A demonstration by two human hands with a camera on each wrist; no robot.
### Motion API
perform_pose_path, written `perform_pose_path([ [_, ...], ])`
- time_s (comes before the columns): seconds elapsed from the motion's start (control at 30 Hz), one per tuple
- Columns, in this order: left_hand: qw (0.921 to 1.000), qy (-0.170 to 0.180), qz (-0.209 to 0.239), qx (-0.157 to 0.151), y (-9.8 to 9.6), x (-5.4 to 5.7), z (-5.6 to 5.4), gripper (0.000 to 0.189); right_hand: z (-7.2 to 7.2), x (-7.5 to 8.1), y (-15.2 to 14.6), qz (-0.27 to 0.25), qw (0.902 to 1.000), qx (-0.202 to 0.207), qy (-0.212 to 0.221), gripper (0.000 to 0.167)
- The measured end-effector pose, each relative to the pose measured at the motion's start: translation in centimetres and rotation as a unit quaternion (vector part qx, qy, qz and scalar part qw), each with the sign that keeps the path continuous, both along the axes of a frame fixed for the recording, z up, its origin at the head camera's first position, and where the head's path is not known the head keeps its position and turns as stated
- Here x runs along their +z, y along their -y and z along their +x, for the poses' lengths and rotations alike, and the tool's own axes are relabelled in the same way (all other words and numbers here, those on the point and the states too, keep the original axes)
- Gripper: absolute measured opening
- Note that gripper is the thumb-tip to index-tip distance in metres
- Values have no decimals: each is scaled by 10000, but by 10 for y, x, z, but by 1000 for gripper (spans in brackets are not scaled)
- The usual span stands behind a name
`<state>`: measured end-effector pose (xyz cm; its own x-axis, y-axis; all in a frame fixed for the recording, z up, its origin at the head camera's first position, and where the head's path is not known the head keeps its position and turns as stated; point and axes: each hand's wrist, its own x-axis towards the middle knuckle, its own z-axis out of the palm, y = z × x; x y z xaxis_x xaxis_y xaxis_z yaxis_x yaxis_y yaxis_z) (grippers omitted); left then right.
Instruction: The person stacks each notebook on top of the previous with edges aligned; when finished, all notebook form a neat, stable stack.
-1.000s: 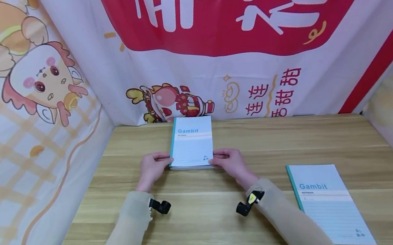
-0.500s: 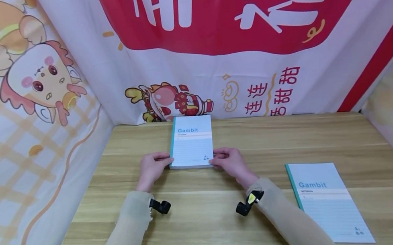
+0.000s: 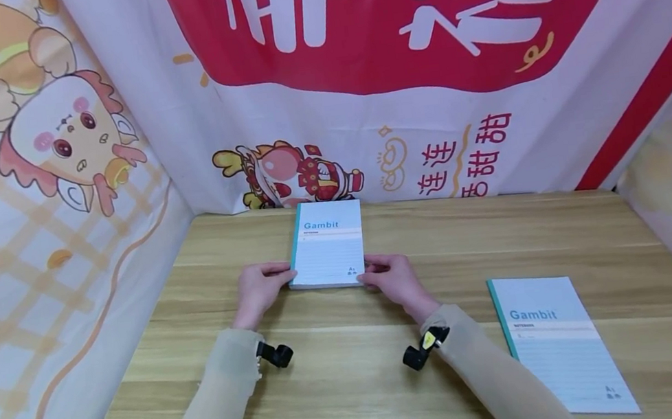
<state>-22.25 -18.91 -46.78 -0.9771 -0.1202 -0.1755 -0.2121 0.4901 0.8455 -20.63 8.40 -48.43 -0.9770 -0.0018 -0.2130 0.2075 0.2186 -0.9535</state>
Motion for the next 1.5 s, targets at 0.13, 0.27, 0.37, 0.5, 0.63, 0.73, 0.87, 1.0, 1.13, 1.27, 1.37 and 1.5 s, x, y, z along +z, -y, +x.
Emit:
perform_pose_path([
  [0.13, 10000, -11, -39, 21, 0, 1, 1, 26, 0, 1, 1, 45, 10000, 52, 20, 53],
  [0.27, 9999, 43, -19, 101, -1, 0, 1, 25, 1, 2, 2, 114, 9999, 110, 3, 53],
  [0.37, 9999, 43, -9, 118, -1, -2, 1, 25, 1, 2, 1, 168, 9998, 134, -23, 53],
  [0.5, 10000, 48, 4, 73, -1, -3, -1, 27, 1, 4, 1, 222, 9996, 156, -2, 54],
  [0.63, 9999, 107, -36, 34, 1, -3, -1, 28, 1, 5, 2, 188, 9997, 170, -10, 54],
  [0.73, 9999, 127, -76, 27, 1, -3, -1, 29, 1, 4, 3, 161, 9997, 154, -73, 55],
  [0.87, 9999, 121, 83, 61, 0, -3, -1, 35, 2, 1, 1, 41, 9999, 122, -110, 58],
  [1.0, 9989, 64, 392, 236, -3, 0, 1, 44, 8, 0, -7, -37, 10000, 26, -57, 61],
  [1.13, 9978, -173, 572, 279, -12, 8, 6, 45, 17, 3, -21, 104, 9999, -27, -104, 58],
  [1.27, 9967, -315, 743, 52, -24, 17, 14, 44, 28, 11, -38, 284, 9995, -75, -60, 56],
  [1.37, 9954, -287, 894, -166, -35, 22, 20, 45, 37, 16, -55, 375, 9993, -89, 34, 57],
  [1.5, 9927, -279, 1064, -491, -51, 24, 28, 45, 49, 20, -80, 502, 9987, -80, 65, 62],
])
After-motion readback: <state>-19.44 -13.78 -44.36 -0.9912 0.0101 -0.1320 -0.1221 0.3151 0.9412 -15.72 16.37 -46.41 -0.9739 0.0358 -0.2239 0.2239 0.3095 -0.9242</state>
